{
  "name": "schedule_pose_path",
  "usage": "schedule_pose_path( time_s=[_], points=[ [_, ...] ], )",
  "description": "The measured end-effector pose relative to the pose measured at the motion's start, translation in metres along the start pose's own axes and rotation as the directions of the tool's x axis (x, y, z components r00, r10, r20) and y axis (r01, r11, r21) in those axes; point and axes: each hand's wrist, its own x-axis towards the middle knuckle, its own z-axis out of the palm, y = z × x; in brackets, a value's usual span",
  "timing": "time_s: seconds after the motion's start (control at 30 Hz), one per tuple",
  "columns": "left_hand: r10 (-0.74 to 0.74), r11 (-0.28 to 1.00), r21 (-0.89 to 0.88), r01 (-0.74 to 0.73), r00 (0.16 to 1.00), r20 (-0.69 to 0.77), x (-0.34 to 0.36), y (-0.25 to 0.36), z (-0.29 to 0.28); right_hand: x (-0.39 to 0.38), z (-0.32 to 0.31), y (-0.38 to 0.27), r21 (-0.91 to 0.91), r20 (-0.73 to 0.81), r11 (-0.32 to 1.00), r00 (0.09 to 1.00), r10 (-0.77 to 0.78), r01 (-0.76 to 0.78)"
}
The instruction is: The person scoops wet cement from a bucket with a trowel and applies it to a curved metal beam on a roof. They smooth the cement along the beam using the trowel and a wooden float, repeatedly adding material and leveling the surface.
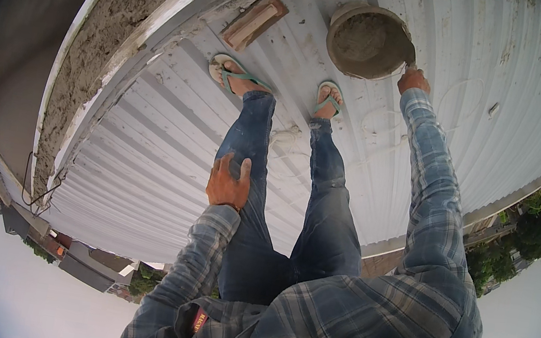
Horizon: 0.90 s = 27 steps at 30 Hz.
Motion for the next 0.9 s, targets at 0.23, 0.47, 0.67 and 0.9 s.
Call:
schedule_pose_path(
  time_s=[0.23,0.47,0.67,0.9],
  points=[
    [-0.011,0.998,0.060,0.011,1.000,-0.002,0.002,0.001,-0.001,-0.092,0.049,-0.121,0.214,0.070,0.976,0.996,-0.050,0.034],
    [-0.026,0.997,0.070,0.024,0.999,0.031,-0.003,0.006,0.003,-0.012,0.041,-0.065,0.279,0.150,0.936,0.973,0.177,-0.213],
    [-0.020,0.998,0.059,0.019,1.000,0.022,-0.003,0.006,0.010,-0.001,0.097,-0.096,0.372,0.081,0.917,0.978,-0.190,0.147],
    [-0.011,0.996,0.084,0.010,1.000,0.009,-0.008,0.007,0.013,-0.026,0.071,-0.118,0.950,0.285,0.178,0.946,-0.154,-0.258]
  ],
)
